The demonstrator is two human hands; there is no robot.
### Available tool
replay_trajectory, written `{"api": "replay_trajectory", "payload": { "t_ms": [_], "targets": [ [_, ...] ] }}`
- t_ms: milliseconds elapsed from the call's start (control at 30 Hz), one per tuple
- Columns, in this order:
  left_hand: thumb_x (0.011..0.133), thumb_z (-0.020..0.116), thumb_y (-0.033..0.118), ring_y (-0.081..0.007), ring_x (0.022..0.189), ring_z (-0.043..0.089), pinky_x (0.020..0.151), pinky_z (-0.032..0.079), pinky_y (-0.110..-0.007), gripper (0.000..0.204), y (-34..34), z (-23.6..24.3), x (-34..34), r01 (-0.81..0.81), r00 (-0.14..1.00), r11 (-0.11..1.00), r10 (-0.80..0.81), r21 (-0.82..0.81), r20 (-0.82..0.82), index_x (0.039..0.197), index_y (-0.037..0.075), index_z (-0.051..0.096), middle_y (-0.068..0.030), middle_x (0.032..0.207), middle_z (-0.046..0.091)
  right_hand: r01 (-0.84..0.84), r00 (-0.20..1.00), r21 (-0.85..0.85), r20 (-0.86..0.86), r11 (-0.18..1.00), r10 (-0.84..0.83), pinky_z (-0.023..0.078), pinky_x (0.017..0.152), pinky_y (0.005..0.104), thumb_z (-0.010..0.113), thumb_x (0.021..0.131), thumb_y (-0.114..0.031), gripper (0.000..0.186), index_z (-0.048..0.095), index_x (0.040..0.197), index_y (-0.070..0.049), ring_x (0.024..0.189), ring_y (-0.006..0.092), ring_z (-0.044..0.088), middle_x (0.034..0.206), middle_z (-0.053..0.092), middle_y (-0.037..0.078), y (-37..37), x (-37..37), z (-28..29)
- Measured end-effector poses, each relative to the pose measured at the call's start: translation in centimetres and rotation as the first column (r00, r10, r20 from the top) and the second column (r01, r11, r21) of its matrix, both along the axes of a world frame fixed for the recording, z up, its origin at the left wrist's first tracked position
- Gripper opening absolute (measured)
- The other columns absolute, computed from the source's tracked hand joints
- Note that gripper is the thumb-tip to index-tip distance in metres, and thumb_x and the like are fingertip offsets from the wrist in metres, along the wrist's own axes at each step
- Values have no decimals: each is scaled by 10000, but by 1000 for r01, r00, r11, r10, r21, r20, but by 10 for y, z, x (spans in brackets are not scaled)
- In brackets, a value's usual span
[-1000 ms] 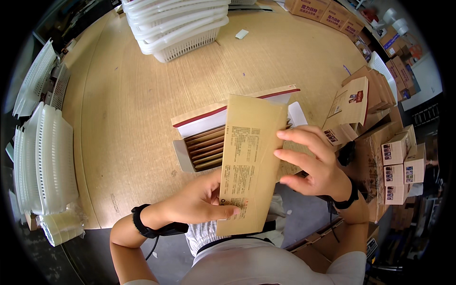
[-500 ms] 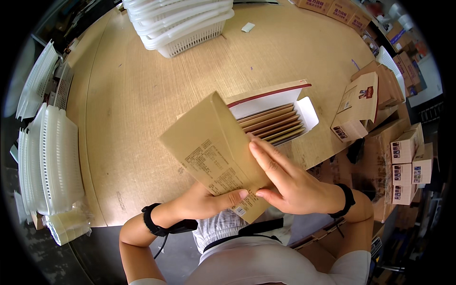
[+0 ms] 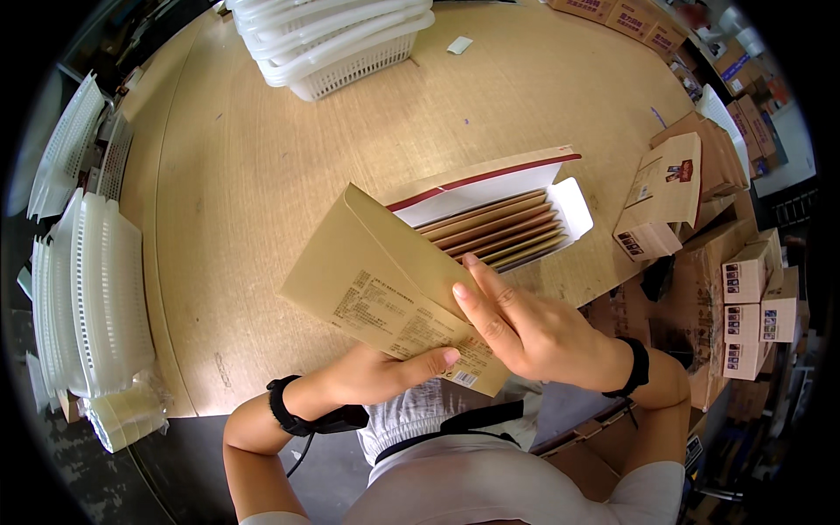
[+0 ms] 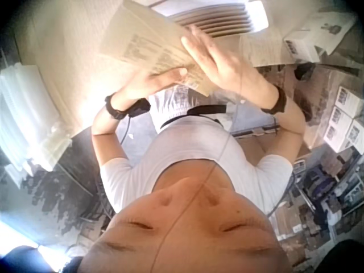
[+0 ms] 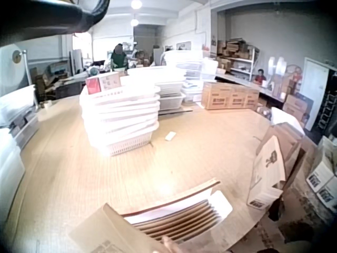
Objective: The person opens a small cardboard box on a table and removes several booklets. They open each booklet to reveal an illustrated card inside, then place the cards on the table. The person repeats this process for multiple booklets.
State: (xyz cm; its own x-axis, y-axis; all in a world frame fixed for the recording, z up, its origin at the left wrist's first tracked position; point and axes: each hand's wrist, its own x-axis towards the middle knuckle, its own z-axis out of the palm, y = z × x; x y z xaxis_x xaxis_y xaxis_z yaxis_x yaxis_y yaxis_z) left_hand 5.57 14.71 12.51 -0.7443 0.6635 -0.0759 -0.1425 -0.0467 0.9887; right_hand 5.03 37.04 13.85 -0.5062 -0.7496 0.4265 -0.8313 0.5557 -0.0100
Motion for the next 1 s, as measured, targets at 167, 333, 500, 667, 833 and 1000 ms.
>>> {"api": "replay_trajectory", "payload": {
  "t_ms": [167, 333, 500, 667, 833, 1000],
  "targets": [
    [902, 591, 100, -179, 948, 606, 754, 551, -293, 325, -1, -3, 5, -40, 981, 995, 22, 88, 194, 1195, -22, 521, -119, 1095, 613, 15, 987, 45, -160, 999, -7, 492, 484, 220, 588, 816, -95, 513, 476, 1307, 3, 641, 125, 603, 1127, 584, 252, -2, -7, -5],
    [904, 589, 104, -176, 949, 609, 732, 557, -287, 316, -1, -9, 7, -62, 974, 987, 27, 149, 223, 1187, -20, 524, -119, 1088, 615, -4, 985, 9, -170, 1000, 5, 498, 483, 218, 597, 808, -101, 520, 478, 1304, 2, 608, 109, 594, 1050, 609, 219, -2, -11, -8],
    [898, 602, 105, -185, 944, 613, 762, 524, -295, 289, -1, -11, 8, -60, 990, 995, 49, 75, 135, 1157, -13, 552, -111, 1060, 632, -34, 993, -73, -112, 997, 26, 503, 483, 223, 615, 799, -78, 565, 437, 1328, 9, 614, 124, 601, 1016, 612, 192, -4, -15, 2],
    [883, 625, 109, -186, 929, 611, 785, 505, -299, 290, -6, -10, 11, -69, 996, 997, 68, 26, 52, 1140, -10, 565, -106, 1024, 645, -84, 969, -133, 220, 988, 112, 544, 552, 252, 599, 791, -14, 515, 438, 1279, 30, 745, 210, 644, 1072, 593, 183, 2, -16, 18],
    [880, 626, 102, -175, 923, 610, 768, 509, -286, 286, -6, -15, 12, -92, 989, 993, 83, 69, 123, 1135, -10, 562, -104, 1010, 643, -142, 940, -230, 274, 963, 204, 535, 523, 236, 634, 778, -70, 529, 494, 1280, -159, 668, 160, 619, 1061, 579, 99, 4, -17, 15],
    [887, 608, 85, -165, 916, 607, 753, 513, -286, 279, -4, -15, 11, -114, 973, 991, 98, 70, 208, 1145, -5, 552, -97, 1005, 638, -89, 989, -182, 100, 979, 109, 526, 511, 220, 627, 756, -104, 542, 506, 1275, -201, 639, 143, 611, 1036, 575, 123, -6, -20, 6]
  ]
}}
